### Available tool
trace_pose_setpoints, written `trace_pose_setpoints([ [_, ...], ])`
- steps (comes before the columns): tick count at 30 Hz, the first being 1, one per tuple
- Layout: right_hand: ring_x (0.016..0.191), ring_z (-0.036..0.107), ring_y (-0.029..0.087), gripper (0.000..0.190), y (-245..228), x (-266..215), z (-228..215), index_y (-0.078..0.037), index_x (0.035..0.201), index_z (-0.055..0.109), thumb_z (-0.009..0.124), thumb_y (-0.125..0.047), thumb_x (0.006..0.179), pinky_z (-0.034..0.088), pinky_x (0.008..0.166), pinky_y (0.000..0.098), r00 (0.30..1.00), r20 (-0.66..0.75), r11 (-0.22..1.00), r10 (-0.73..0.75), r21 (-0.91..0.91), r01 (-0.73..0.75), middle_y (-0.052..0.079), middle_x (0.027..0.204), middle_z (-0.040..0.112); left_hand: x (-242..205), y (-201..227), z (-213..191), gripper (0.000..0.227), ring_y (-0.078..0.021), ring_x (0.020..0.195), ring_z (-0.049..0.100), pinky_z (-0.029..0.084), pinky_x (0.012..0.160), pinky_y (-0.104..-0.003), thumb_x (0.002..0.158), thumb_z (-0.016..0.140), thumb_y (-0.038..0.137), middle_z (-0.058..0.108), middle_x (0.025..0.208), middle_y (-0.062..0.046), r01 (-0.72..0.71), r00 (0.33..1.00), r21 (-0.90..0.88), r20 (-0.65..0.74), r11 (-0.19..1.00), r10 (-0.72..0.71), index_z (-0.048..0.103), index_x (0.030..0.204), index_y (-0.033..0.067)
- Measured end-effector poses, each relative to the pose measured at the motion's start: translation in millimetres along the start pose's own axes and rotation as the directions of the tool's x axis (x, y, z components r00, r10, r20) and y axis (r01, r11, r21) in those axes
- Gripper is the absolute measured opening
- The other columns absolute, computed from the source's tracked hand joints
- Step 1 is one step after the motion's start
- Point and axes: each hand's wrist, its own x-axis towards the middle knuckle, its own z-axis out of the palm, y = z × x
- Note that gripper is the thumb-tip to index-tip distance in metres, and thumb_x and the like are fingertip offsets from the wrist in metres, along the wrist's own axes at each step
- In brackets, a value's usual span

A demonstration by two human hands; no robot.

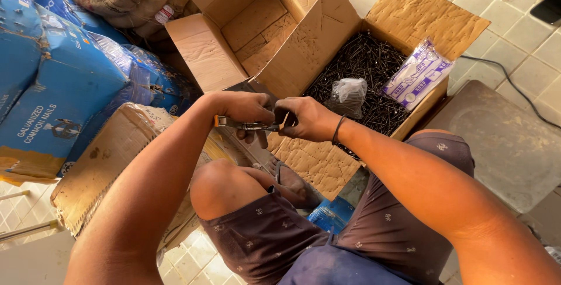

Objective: The person picks up groups of nails from a large cardboard box and places them into small plastic bags, using a handheld digital scale to weigh them.

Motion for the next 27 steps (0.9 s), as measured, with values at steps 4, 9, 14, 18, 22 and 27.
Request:
trace_pose_setpoints([
  [4, 0.089, 0.085, 0.026, 0.043, -4, -3, -13, -0.006, 0.129, 0.079, 0.094, -0.012, 0.089, 0.071, 0.074, 0.0352, 0.997, -0.052, 0.997, 0.059, 0.056, -0.056, 0.013, 0.109, 0.080, -37, 14, 15, 0.045, -0.0279, 0.061, 0.076, 0.056, 0.046, -0.033, 0.101, 0.061, 0.012, 0.083, 0.106, -0.036, -0.135, 0.990, -0.038, -0.034, 0.990, 0.133, 0.040, 0.138, -0.0010],
  [9, 0.104, 0.081, 0.024, 0.035, -32, -7, -40, -0.013, 0.116, 0.082, 0.098, -0.030, 0.090, 0.064, 0.091, 0.0414, 0.992, -0.127, 0.993, -0.004, -0.119, -0.011, 0.008, 0.108, 0.084, -58, 0, 32, 0.041, -0.0220, 0.059, 0.067, 0.048, 0.054, -0.026, 0.115, 0.066, 0.018, 0.076, 0.078, -0.021, -0.486, 0.864, -0.119, -0.216, 0.866, 0.455, 0.041, 0.142, 0.0000],
  [14, 0.091, 0.078, 0.020, 0.021, -64, -13, -60, -0.012, 0.110, 0.082, 0.092, -0.011, 0.092, 0.066, 0.080, 0.0363, 0.995, -0.096, 1.000, 0.014, -0.007, -0.015, 0.006, 0.103, 0.080, -32, -30, 52, 0.033, -0.0204, 0.067, 0.067, 0.052, 0.063, -0.028, 0.117, 0.055, 0.003, 0.078, 0.093, -0.020, -0.769, 0.639, -0.207, -0.231, 0.605, 0.734, 0.034, 0.142, 0.0091],
  [18, 0.090, 0.077, 0.020, 0.020, -74, -16, -65, -0.011, 0.106, 0.082, 0.092, -0.006, 0.090, 0.065, 0.077, 0.0343, 0.995, -0.094, 1.000, -0.024, -0.003, 0.023, 0.005, 0.103, 0.079, -30, -27, 76, 0.031, -0.0237, 0.074, 0.069, 0.056, 0.073, -0.032, 0.118, 0.053, 0.003, 0.077, 0.089, -0.020, -0.843, 0.536, -0.259, -0.337, 0.471, 0.774, 0.032, 0.140, 0.0125],
  [22, 0.092, 0.077, 0.019, 0.018, -81, -18, -65, -0.012, 0.106, 0.082, 0.092, -0.007, 0.091, 0.065, 0.076, 0.0335, 0.994, -0.101, 0.999, -0.047, -0.031, 0.044, 0.004, 0.102, 0.077, -18, -30, 88, 0.025, -0.0265, 0.072, 0.069, 0.055, 0.073, -0.035, 0.118, 0.049, 0.001, 0.078, 0.085, -0.024, -0.855, 0.519, -0.234, -0.386, 0.463, 0.762, 0.036, 0.137, 0.0096],
  [27, 0.094, 0.077, 0.018, 0.030, -90, -18, -66, -0.011, 0.121, 0.080, 0.083, 0.002, 0.094, 0.067, 0.081, 0.0341, 0.989, -0.148, 0.999, 0.031, 0.015, -0.029, 0.007, 0.110, 0.079, 3, -37, 95, 0.039, -0.0315, 0.081, 0.079, 0.064, 0.072, -0.037, 0.118, 0.051, 0.002, 0.076, 0.109, -0.029, -0.923, 0.385, -0.224, -0.517, 0.314, 0.764, 0.031, 0.151, 0.0071],
])
